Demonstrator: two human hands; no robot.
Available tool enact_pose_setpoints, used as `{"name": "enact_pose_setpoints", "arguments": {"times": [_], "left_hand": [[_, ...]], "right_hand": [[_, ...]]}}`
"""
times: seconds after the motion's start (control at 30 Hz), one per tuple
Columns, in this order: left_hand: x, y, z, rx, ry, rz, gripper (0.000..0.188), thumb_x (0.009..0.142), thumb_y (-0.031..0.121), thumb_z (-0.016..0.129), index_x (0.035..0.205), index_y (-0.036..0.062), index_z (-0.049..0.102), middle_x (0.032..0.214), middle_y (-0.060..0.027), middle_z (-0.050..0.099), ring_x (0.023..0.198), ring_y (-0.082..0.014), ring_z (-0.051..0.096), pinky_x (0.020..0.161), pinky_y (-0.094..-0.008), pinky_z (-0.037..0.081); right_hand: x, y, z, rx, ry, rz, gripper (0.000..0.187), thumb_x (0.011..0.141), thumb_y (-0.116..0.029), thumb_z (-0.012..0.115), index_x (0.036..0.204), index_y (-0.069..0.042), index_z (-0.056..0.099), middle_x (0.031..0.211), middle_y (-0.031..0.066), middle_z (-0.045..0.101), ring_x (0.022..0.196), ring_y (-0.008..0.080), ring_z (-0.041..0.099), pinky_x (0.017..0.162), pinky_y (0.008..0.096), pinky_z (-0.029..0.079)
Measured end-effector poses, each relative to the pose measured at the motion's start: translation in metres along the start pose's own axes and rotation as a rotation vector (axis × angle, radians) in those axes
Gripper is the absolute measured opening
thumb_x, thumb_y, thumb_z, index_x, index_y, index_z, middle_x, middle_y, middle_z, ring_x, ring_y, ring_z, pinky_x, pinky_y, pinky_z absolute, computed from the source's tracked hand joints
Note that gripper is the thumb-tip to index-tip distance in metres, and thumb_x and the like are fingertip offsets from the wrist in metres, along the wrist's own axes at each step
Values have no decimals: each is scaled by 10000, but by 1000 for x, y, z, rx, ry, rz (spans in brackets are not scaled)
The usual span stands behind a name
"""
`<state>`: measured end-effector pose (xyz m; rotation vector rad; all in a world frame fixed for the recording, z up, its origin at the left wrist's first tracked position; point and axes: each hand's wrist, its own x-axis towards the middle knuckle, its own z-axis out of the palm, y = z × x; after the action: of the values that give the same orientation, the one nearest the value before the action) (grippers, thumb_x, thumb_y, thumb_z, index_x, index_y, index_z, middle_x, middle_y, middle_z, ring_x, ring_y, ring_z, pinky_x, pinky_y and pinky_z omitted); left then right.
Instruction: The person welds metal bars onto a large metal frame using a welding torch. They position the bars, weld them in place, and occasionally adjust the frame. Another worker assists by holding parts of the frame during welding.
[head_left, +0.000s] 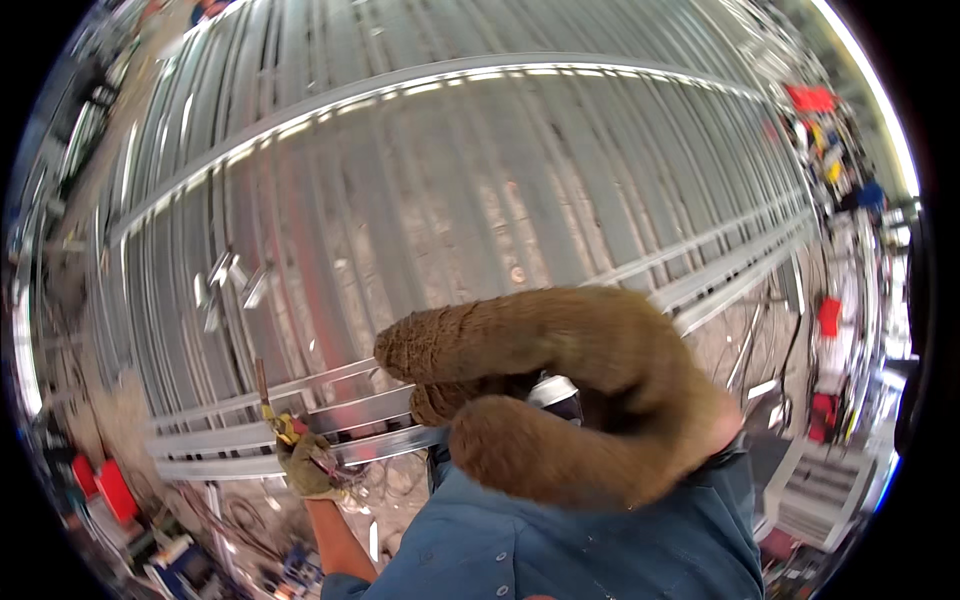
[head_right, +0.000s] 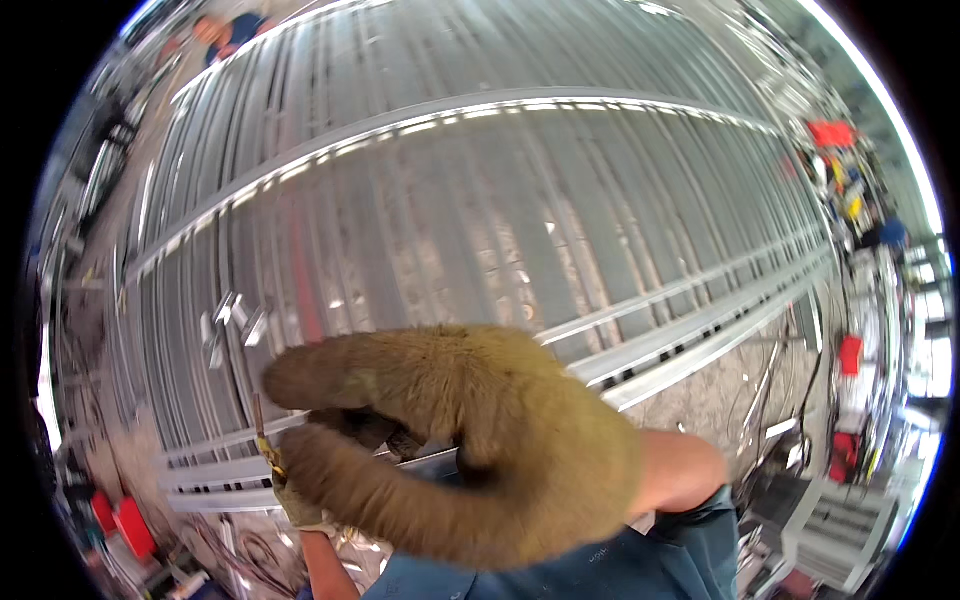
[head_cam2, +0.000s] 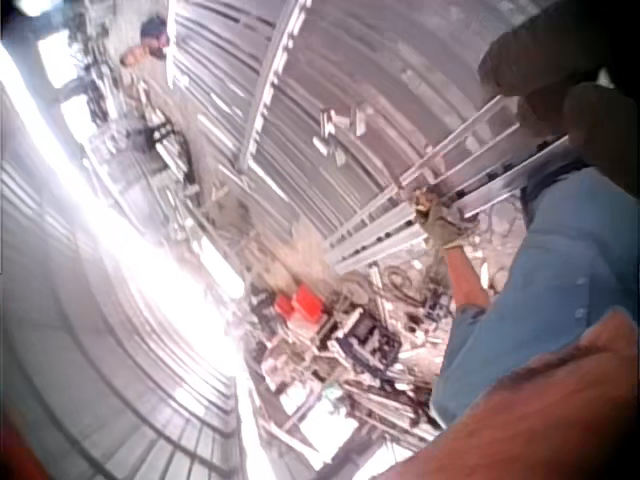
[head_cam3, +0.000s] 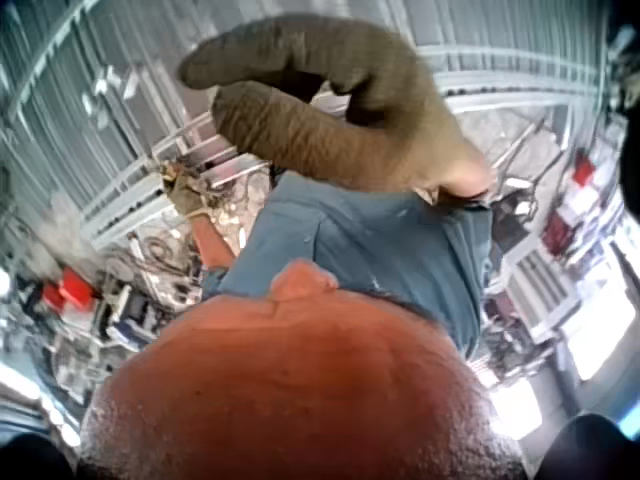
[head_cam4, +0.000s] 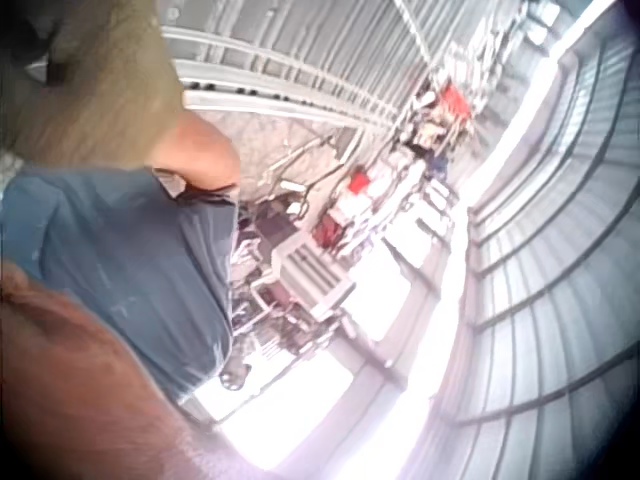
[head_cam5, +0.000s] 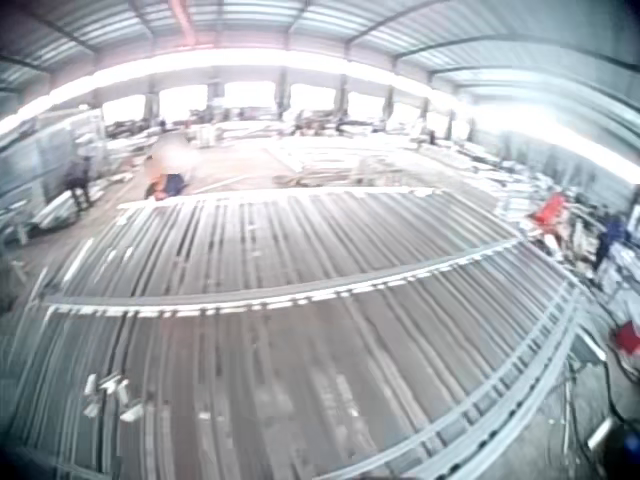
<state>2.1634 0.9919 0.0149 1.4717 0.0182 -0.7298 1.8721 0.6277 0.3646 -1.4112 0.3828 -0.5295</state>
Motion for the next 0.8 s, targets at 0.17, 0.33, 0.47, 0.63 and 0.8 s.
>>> {"name": "enact_pose_setpoints", "arguments": {"times": [0.17, 0.33, 0.47, 0.63, 0.8], "left_hand": [[-49, -15, 124, 253, -295, -31, 438, 927, -35, 761, 1355, -8, 670, 1193, -91, 757, 749, -157, 711, 639, -317, 593], [-141, -56, 276, 308, -577, -146, 435, 950, -36, 747, 1378, 0, 679, 1185, -80, 762, 850, -141, 717, 710, -277, 582], [-240, -94, 396, 184, -693, -125, 487, 968, -46, 725, 1433, 86, 663, 1080, -41, 732, 809, -124, 675, 687, -268, 549], [-285, -177, 475, 366, -802, -160, 433, 1002, -31, 705, 1410, 107, 655, 948, 36, 657, 679, -54, 531, 568, -228, 454], [-373, -194, 587, 123, -855, -315, 405, 958, -60, 727, 1345, 57, 698, 1089, -41, 743, 788, -129, 681, 689, -281, 565]], "right_hand": [[-119, -69, -65, -270, 196, -215, 398, 1036, -28, 722, 1424, 53, 691, 1211, 179, 812, 1072, 197, 784, 904, 307, 624], [-240, -75, -140, -345, 377, -284, 384, 1049, -42, 715, 1420, 56, 692, 1197, 179, 810, 1051, 183, 776, 873, 291, 619], [-344, -87, -212, -410, 541, -290, 373, 1061, -54, 710, 1416, 59, 693, 1187, 178, 809, 1035, 171, 770, 848, 277, 616], [-471, -125, -285, -521, 767, -285, 362, 1074, -69, 703, 1412, 62, 694, 1174, 178, 808, 1014, 156, 762, 817, 261, 611], [-550, -158, -340, -677, 1009, -187, 352, 1088, -83, 696, 1408, 65, 696, 1161, 177, 807, 994, 142, 754, 786, 244, 606]]}}
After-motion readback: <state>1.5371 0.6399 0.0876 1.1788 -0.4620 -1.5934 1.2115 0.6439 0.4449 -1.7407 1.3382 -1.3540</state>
